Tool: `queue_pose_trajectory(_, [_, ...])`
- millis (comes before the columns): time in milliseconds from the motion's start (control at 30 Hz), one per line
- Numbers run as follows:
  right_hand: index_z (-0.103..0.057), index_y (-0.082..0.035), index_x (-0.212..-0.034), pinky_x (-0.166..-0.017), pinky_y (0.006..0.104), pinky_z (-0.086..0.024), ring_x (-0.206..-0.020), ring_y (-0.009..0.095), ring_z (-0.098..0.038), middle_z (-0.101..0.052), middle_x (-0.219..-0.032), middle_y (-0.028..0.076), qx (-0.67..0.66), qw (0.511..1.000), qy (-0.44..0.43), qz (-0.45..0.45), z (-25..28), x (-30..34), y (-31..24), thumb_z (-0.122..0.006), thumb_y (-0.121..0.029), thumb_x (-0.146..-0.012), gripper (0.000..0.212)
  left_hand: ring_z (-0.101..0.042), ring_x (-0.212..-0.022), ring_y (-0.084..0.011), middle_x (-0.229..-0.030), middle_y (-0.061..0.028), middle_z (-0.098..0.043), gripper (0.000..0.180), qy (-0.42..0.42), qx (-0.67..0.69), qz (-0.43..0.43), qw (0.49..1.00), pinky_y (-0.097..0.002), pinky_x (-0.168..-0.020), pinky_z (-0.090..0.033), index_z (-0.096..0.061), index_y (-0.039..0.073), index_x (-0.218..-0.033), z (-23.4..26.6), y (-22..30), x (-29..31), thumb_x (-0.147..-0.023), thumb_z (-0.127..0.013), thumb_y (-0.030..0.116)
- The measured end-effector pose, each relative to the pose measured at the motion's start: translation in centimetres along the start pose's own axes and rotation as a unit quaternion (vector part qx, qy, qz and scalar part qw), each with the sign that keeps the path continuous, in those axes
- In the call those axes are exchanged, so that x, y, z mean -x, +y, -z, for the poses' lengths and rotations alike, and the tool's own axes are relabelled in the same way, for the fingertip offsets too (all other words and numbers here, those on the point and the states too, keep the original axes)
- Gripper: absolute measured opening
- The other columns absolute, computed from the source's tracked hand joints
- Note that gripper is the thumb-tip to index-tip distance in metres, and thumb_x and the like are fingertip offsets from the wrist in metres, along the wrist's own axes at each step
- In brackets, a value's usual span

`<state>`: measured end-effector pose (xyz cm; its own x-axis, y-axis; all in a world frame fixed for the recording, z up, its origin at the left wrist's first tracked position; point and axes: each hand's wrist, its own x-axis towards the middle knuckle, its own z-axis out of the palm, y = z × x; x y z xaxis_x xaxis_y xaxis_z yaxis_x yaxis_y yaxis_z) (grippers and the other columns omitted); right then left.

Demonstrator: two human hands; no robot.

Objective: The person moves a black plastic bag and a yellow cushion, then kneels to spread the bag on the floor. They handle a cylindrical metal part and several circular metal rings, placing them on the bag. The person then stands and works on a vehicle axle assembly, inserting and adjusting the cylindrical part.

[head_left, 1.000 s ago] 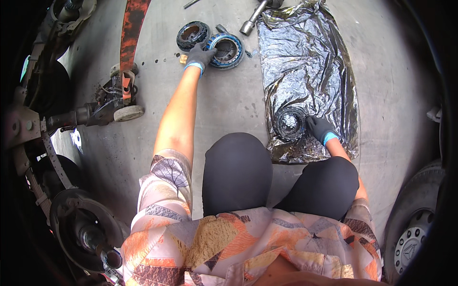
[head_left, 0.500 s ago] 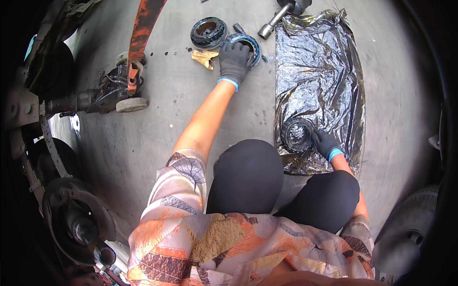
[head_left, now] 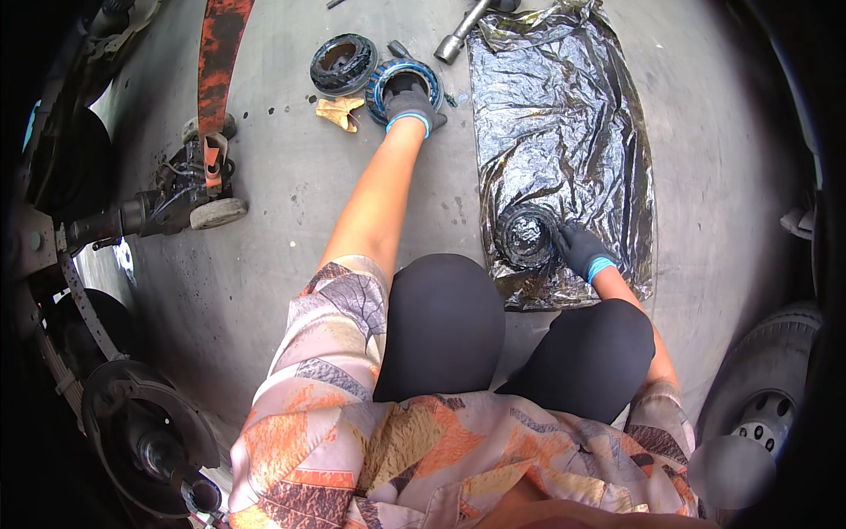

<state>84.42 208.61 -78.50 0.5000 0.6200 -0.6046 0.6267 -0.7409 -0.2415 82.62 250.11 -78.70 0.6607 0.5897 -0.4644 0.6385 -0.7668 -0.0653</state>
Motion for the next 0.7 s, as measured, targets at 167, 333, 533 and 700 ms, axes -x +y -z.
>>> queue_pose_trajectory(167, [-0.056, -0.004, -0.12, -0.093, 0.0433, -0.044, -0.108, 0.037, -0.056, -0.057, -0.12, 0.021, -0.006, 1.0, -0.01, 0.027, 0.2, -0.5, 0.2, -0.04, -0.039, -0.095, 0.045, -0.046, -0.126, -0.0343, -0.137, -0.0232, -0.045, 0.106, -0.059, 0.025, -0.009, 0.998, -0.039, -0.105, -0.035, -0.033, -0.005, -0.139, 1.1, -1.1, 0.8, -0.064, -0.07, 0.06])
queue_pose_trajectory(333, [-0.054, -0.004, -0.122, -0.097, 0.042, -0.042, -0.112, 0.036, -0.054, -0.052, -0.128, 0.021, -0.001, 1.0, 0.008, 0.013, -0.6, -0.5, 0.4, -0.039, -0.04, -0.095, 0.047, -0.052, -0.119, -0.035, -0.129, -0.0243, -0.052, 0.091, -0.115, 0.021, -0.039, 0.992, -0.0386, -0.102, -0.039, -0.041, -0.006, -0.133, 0.5, -0.6, 5.8, -0.07, -0.069, 0.055])
queue_pose_trajectory(533, [-0.052, -0.003, -0.125, -0.102, 0.0408, -0.039, -0.119, 0.035, -0.049, -0.047, -0.135, 0.021, 0.001, 1.0, -0.005, 0.017, -1.1, -0.8, 0.9, -0.038, -0.037, -0.096, 0.047, -0.046, -0.124, -0.0347, -0.129, -0.0235, -0.052, 0.08, 0.041, 0.206, 0.038, 0.977, -0.038, -0.105, -0.034, -0.045, -0.003, -0.129, -2.3, 0.0, 11.1, -0.077, -0.065, 0.055])
queue_pose_trajectory(700, [-0.051, -0.002, -0.126, -0.103, 0.0403, -0.038, -0.12, 0.035, -0.048, -0.045, -0.136, 0.02, 0.003, 1.0, -0.001, 0.023, -1.3, -1.1, 0.8, -0.038, -0.035, -0.096, 0.047, -0.054, -0.11, -0.0246, -0.126, -0.013, -0.055, 0.059, 0.008, 0.896, 0.238, 0.374, -0.036, -0.101, -0.04, -0.051, 0.003, -0.127, -2.5, -0.2, 7.5, -0.089, -0.055, 0.048])
